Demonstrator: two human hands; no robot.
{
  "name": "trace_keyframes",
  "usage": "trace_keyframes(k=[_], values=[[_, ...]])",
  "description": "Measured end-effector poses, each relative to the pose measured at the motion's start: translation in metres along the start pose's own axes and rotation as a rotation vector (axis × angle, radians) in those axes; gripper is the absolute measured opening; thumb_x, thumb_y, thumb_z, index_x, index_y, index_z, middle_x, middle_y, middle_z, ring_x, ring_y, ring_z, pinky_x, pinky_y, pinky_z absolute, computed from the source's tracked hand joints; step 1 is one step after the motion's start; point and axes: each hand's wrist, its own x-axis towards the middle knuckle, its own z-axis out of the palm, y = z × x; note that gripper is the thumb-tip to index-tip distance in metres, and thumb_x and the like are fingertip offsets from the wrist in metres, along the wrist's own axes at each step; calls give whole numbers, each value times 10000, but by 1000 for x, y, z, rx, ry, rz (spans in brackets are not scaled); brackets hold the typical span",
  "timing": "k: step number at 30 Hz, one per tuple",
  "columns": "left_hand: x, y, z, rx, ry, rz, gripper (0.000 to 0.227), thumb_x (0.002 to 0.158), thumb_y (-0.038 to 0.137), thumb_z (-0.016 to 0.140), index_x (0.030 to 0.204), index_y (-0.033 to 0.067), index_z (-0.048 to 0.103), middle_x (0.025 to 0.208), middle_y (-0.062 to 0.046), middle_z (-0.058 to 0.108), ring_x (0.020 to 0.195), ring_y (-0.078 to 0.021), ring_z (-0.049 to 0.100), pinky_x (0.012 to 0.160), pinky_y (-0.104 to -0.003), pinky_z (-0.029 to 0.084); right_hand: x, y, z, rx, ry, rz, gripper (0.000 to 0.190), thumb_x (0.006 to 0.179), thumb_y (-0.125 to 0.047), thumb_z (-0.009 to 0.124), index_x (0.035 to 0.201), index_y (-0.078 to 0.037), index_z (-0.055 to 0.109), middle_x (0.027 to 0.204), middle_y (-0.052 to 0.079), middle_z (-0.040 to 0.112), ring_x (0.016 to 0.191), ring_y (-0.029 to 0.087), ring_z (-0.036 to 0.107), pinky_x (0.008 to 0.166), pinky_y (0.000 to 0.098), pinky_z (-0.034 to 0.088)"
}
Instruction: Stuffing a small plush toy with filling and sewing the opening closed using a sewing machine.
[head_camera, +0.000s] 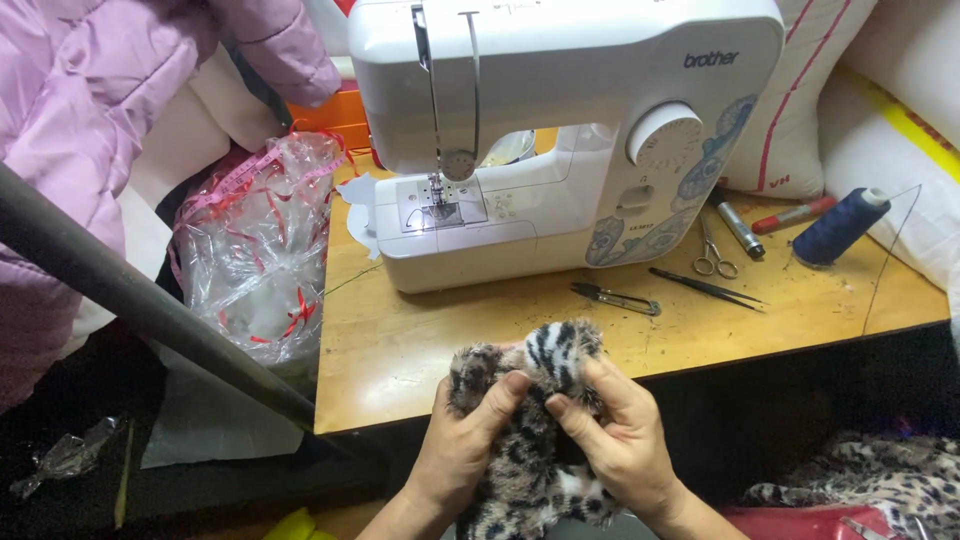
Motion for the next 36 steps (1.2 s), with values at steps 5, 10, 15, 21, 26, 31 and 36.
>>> trace_keyframes(k=[5, 10, 15, 21, 26, 31, 36], values=[[4, -1, 3, -59, 7, 8, 346, 787, 242, 782, 1029, -1, 735, 956, -161, 790, 908, -282, 747, 831, -398, 610, 14, -11, -7, 19, -216, 76, 368, 997, -225, 548, 1275, -28, 687, 1206, 101, 695, 1160, 223, 650, 1028, 373, 509], [13, -6, -2, 41, 68, 1, 514, 753, 406, 723, 1112, 51, 630, 1134, -141, 799, 1170, -271, 740, 1142, -416, 505, 19, -20, -7, 62, -195, 93, 411, 965, -119, 485, 1298, 1, 693, 1345, 154, 668, 1285, 254, 622, 1085, 371, 475], [15, -6, -9, 364, -277, 438, 265, 961, 352, 693, 854, 118, 629, 776, 48, 540, 731, -102, 505, 657, -275, 413, 25, -3, -24, -48, -469, 43, 203, 871, -34, 436, 780, -55, 616, 818, 9, 576, 740, 157, 546, 680, 318, 459], [21, 11, 13, -217, 21, -148, 396, 927, 348, 619, 1045, -20, 705, 977, -242, 771, 894, -400, 741, 796, -508, 605, 32, -10, -16, 186, -145, 80, 269, 927, -86, 677, 1147, 54, 743, 1110, 133, 728, 1081, 247, 700, 967, 353, 599], [26, 21, 13, -303, 6, -208, 452, 914, 364, 590, 1141, -15, 688, 1116, -267, 754, 1042, -409, 717, 908, -518, 575, 14, 27, -14, 256, 185, 49, 187, 864, 62, 728, 1038, 11, 682, 1017, 124, 713, 925, 204, 718, 858, 290, 650], [34, 29, 2, 50, -255, -65, 627, 657, 173, 799, 1246, 3, 665, 1126, -158, 759, 1020, -264, 715, 940, -392, 583, 30, 37, -21, 407, 149, 235, 35, 951, -28, 638, 965, -27, 606, 919, 103, 645, 787, 193, 624, 719, 303, 576], [58, 31, -5, 65, -203, -92, 518, 778, 169, 740, 1247, 2, 597, 1173, -189, 742, 1005, -278, 719, 878, -400, 612, 34, 58, -18, 581, 195, 328, 159, 913, 29, 638, 1050, -46, 612, 960, 114, 702, 756, 225, 694, 695, 354, 623]])
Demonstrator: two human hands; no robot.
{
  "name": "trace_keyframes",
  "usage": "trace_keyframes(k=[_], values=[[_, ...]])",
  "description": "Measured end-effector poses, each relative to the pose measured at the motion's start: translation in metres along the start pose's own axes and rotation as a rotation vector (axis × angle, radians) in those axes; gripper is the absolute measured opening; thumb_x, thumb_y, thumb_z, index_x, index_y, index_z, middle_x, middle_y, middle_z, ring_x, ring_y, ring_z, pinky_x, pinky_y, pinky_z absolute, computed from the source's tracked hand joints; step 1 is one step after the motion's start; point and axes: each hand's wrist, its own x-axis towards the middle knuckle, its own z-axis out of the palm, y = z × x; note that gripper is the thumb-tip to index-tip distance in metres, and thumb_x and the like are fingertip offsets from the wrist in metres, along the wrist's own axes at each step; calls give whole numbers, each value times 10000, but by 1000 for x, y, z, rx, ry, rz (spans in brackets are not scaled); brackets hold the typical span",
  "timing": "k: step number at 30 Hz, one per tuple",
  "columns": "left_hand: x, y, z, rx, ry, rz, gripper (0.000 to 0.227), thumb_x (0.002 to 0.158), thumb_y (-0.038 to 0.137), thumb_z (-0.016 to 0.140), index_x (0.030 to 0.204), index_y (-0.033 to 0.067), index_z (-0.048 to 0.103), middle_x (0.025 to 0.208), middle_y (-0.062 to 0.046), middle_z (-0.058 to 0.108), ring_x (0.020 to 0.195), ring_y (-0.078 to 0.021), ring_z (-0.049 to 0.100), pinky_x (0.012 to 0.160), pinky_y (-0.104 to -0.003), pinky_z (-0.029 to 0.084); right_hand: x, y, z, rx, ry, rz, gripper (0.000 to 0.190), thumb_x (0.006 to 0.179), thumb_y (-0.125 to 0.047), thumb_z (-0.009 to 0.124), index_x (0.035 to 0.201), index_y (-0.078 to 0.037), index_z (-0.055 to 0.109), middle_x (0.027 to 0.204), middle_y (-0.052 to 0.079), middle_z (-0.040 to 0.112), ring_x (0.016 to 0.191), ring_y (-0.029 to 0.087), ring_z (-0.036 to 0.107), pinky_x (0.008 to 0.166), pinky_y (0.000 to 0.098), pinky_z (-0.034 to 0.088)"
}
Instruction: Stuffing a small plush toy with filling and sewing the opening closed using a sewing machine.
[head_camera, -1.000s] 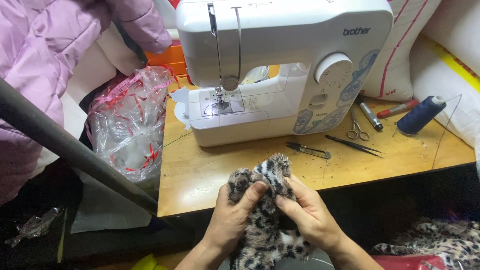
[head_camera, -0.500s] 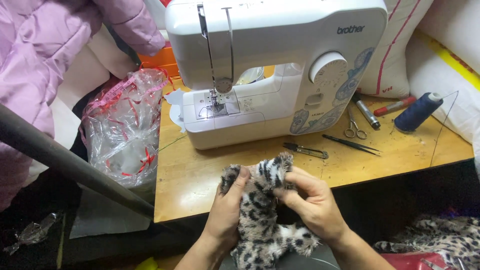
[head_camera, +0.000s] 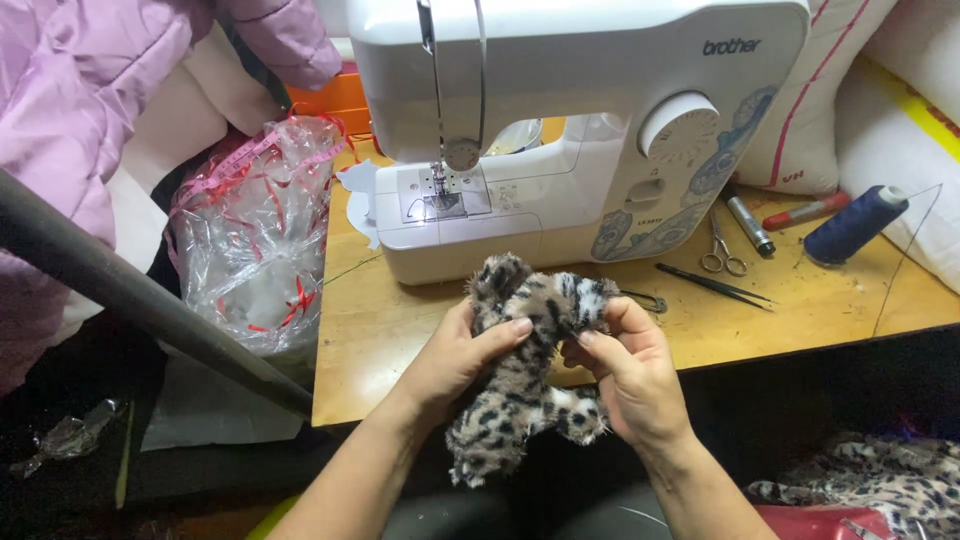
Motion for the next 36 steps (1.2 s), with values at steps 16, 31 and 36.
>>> trace_keyframes(k=[16, 31, 36], values=[[13, 34, -33, 129, -149, 29, 542, 1003, 406, 470, 1295, -31, 601, 1059, -127, 636, 872, -182, 612, 774, -279, 547, 10, 10, 4, 1, 153, 5, 282, 978, -159, 636, 1193, 22, 650, 992, 191, 724, 764, 319, 696, 651, 400, 622], [16, 15, -36, -24, -33, 107, 1051, 505, 71, 853, 1471, 7, 443, 1444, -199, 543, 1190, -334, 639, 1004, -412, 602, 10, -11, 41, 410, 519, 214, 343, 982, -216, 550, 1309, -111, 543, 1353, 128, 611, 1194, 311, 591, 997, 410, 523], [25, -36, -29, -330, -204, 470, 1253, 580, 23, 930, 1610, 167, 231, 1525, -208, 424, 1355, -347, 506, 1114, -495, 464, 5, -16, 50, 453, 611, 312, 311, 1018, -231, 536, 1308, -127, 576, 1311, 124, 664, 1158, 261, 636, 980, 386, 544]])
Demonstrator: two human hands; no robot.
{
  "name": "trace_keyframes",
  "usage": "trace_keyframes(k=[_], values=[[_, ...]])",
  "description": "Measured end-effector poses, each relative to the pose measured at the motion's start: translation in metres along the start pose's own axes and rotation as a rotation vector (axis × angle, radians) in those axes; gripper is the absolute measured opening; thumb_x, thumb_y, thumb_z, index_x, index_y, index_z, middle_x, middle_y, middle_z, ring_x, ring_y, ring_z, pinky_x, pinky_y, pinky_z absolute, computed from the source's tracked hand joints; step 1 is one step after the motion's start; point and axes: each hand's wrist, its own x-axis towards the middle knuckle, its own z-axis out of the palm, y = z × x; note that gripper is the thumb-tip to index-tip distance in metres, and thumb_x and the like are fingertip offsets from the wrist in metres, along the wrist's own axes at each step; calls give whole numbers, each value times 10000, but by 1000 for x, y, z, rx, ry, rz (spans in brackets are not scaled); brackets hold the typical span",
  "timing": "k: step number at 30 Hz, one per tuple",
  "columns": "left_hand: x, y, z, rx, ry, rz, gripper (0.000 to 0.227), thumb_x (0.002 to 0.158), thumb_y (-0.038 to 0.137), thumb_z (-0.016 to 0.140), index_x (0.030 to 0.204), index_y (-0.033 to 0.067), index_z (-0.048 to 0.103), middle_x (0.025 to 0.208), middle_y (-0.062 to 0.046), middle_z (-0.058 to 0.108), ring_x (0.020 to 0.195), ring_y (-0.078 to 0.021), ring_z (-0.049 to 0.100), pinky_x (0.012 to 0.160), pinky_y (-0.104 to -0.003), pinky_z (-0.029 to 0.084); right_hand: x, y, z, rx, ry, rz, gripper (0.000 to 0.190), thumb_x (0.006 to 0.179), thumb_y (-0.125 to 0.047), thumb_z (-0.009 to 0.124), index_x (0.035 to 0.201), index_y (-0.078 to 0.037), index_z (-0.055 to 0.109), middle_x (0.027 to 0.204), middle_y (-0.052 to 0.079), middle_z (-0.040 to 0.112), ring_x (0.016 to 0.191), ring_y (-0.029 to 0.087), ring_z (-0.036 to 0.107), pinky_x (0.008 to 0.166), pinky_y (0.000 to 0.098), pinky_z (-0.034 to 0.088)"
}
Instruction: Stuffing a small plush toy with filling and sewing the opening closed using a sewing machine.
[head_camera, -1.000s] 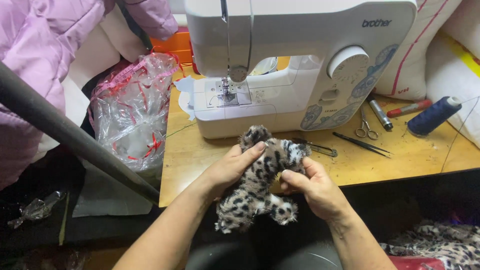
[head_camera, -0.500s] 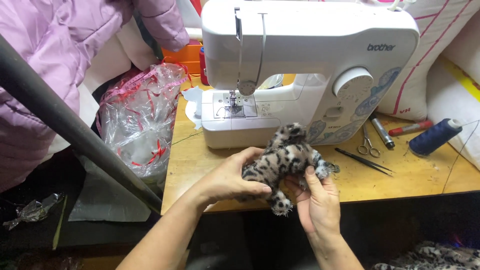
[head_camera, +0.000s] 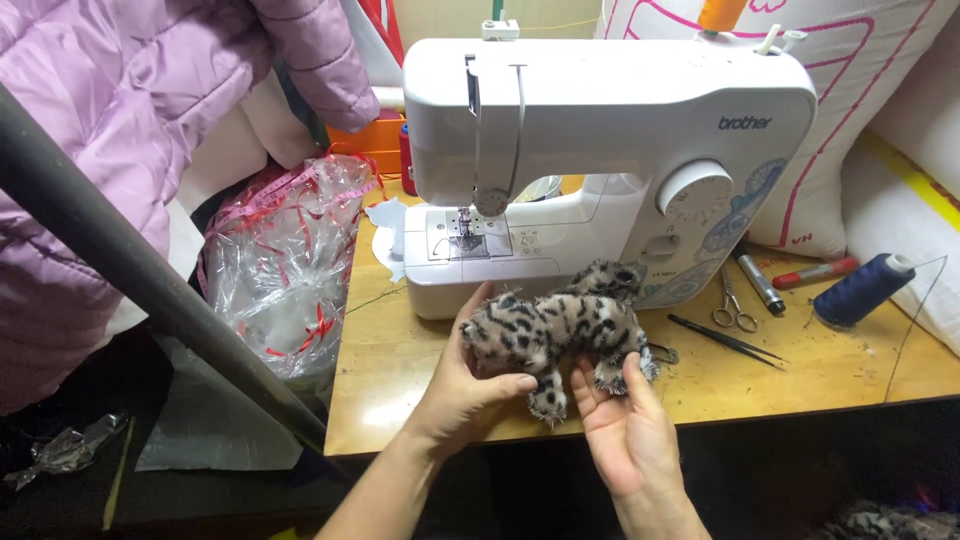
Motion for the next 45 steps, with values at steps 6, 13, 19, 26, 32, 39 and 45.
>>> trace_keyframes(k=[6, 13, 19, 26, 32, 39, 45], values=[[6, 4, -4, 173, 18, 10, 1043, 644, -20, 867, 1532, 271, 405, 1374, -230, 513, 1268, -370, 559, 1085, -494, 543, -9, 4, -7, -132, -130, -40, 361, 1021, -203, 490, 1354, -69, 528, 1275, 242, 626, 1122, 343, 590, 926, 422, 492], [9, 7, 2, 2, 384, -229, 699, 628, -23, 766, 1281, 34, 523, 1202, -206, 602, 1125, -362, 592, 952, -496, 552, 9, 18, -36, -220, -220, -265, 210, 1028, -115, 558, 1206, -25, 622, 1115, 165, 693, 891, 329, 686, 757, 418, 577], [5, -5, 3, -240, 433, -207, 547, 707, -51, 724, 1230, 19, 581, 1154, -180, 669, 1124, -350, 617, 1055, -486, 483, 22, 25, -44, -226, -275, -422, 211, 980, -130, 640, 1177, -55, 627, 1015, 140, 710, 794, 299, 715, 725, 412, 630], [4, -19, -4, -167, 453, -190, 487, 735, -14, 755, 1199, 43, 617, 1079, -145, 685, 1038, -310, 641, 895, -451, 557, 30, 30, -61, -310, -504, -299, 204, 984, 19, 528, 1124, 12, 676, 1025, 161, 687, 821, 244, 593, 675, 361, 534], [2, 2, 15, -226, 505, -288, 559, 711, 132, 736, 1248, 46, 607, 1195, -174, 643, 1141, -339, 573, 920, -527, 523, 24, 17, -49, -235, -500, -312, 181, 1016, -44, 505, 1133, -2, 637, 998, 184, 654, 822, 304, 617, 728, 426, 556], [-14, -4, 7, -78, 98, -331, 635, 786, -18, 745, 1388, -17, 543, 1145, -227, 716, 1001, -338, 731, 900, -425, 583, 25, 17, -43, -171, -419, -360, 232, 1034, -97, 541, 1234, -35, 640, 1006, 181, 709, 817, 303, 697, 788, 420, 607], [-18, -6, 1, -70, 167, -374, 569, 801, 36, 730, 1343, -19, 564, 1054, -196, 713, 947, -301, 706, 839, -435, 585, 20, 18, -42, -161, -326, -329, 281, 1002, -36, 539, 1270, -57, 620, 1130, 165, 664, 854, 294, 644, 761, 380, 580]])
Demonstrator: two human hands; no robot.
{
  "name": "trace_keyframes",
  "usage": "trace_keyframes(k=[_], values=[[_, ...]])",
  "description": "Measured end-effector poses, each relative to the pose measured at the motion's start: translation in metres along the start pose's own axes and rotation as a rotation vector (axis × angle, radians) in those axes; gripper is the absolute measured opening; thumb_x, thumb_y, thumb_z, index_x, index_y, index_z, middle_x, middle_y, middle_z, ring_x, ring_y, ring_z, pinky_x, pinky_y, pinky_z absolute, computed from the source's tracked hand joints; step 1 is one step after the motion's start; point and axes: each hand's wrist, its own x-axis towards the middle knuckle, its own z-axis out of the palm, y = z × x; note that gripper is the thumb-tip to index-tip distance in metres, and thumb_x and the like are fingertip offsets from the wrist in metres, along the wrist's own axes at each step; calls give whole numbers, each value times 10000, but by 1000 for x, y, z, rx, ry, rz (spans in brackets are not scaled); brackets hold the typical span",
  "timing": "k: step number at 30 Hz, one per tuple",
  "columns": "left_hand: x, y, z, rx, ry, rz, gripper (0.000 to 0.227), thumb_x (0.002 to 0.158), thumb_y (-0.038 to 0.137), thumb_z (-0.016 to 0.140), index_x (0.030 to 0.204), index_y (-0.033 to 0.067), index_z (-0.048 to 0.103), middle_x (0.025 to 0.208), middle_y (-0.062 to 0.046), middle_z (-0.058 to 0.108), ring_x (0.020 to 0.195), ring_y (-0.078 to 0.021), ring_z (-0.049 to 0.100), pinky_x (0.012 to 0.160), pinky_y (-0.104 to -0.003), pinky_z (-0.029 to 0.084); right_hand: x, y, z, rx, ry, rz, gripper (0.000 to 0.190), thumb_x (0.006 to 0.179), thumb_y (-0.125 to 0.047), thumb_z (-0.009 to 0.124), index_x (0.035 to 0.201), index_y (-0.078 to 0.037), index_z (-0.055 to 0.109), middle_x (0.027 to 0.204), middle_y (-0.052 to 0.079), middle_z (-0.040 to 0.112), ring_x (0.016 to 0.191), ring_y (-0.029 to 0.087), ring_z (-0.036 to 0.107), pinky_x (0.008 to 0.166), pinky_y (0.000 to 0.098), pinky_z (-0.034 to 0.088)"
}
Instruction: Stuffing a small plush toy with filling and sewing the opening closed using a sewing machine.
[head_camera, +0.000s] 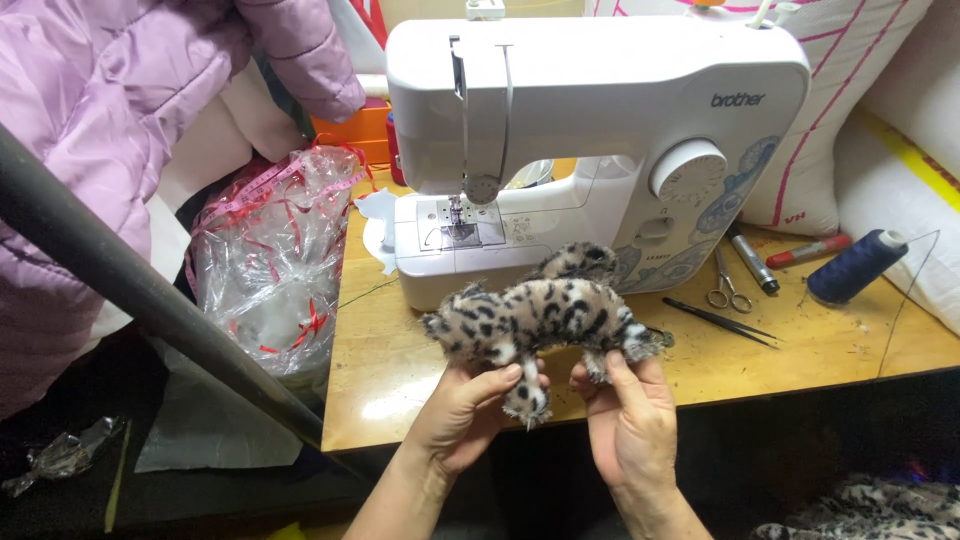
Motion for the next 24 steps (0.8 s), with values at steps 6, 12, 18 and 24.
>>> trace_keyframes(k=[6, 12, 18, 24], values=[[9, -2, 11, -378, 384, -32, 412, 756, 98, 788, 1131, -12, 658, 1097, -192, 685, 825, -302, 625, 707, -456, 599, 4, 5, -12, -102, -218, 18, 224, 975, 24, 540, 1130, 8, 701, 1005, 143, 715, 845, 248, 626, 765, 383, 516], [18, -16, -12, -537, 199, 57, 445, 819, 197, 766, 1197, 47, 586, 878, -151, 613, 633, -198, 591, 497, -297, 533, 3, -4, -7, -77, -128, -189, 158, 993, -136, 574, 998, -46, 704, 1137, 150, 716, 1038, 314, 669, 763, 491, 617], [14, -18, -11, -537, 206, 42, 443, 822, 199, 762, 1206, 55, 596, 881, -149, 612, 630, -199, 585, 476, -294, 521, 7, -17, 7, -306, -282, -370, 320, 915, 82, 652, 1230, 29, 669, 1118, 147, 720, 1026, 211, 693, 898, 328, 636], [11, -20, -11, -515, 167, 87, 360, 850, 179, 740, 1159, 52, 608, 830, -151, 610, 615, -203, 583, 470, -297, 512, 14, -23, 9, -1003, -327, -679, 256, 801, 36, 717, 987, -100, 607, 830, -6, 674, 669, 97, 636, 590, 222, 537]])
